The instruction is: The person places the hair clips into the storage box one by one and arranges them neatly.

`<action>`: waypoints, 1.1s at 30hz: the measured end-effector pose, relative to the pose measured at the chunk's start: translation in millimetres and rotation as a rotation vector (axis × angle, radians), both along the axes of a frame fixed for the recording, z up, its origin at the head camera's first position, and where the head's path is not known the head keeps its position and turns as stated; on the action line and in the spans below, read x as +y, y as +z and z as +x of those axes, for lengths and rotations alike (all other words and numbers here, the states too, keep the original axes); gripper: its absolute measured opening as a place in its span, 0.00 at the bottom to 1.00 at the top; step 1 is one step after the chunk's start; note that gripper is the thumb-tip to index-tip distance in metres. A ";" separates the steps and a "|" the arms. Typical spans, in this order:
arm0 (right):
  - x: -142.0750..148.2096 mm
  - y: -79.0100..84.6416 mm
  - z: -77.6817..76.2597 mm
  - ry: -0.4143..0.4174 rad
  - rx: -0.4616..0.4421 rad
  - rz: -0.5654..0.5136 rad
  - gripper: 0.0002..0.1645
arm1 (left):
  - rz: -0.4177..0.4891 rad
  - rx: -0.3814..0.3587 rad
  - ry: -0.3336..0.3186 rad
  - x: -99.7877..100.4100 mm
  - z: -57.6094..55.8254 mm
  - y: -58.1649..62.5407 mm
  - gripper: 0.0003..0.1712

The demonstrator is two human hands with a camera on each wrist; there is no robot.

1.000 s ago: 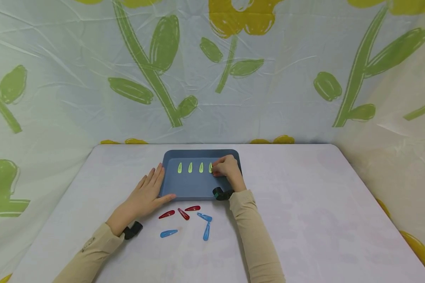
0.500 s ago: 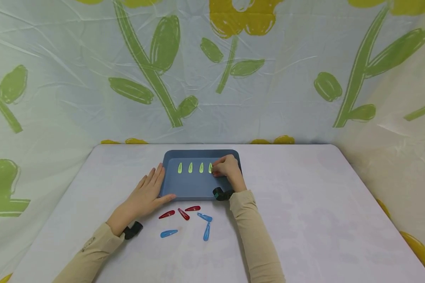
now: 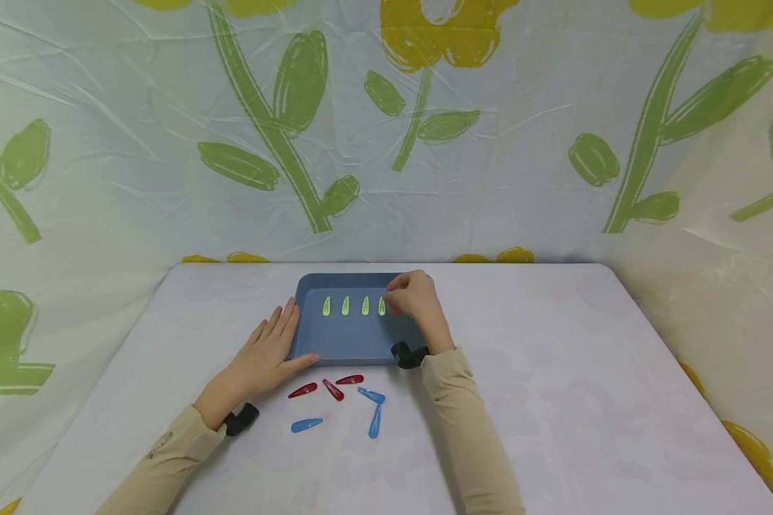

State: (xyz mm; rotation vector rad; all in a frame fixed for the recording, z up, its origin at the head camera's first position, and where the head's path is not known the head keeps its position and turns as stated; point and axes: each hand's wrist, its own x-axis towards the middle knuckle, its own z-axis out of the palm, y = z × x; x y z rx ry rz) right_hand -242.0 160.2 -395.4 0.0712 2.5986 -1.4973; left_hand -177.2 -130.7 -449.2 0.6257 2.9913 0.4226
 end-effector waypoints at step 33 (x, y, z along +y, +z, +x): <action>-25.7 27.7 108.3 0.396 0.368 0.278 0.04 | 0.027 -0.005 -0.001 -1.9 -1.0 -2.3 0.64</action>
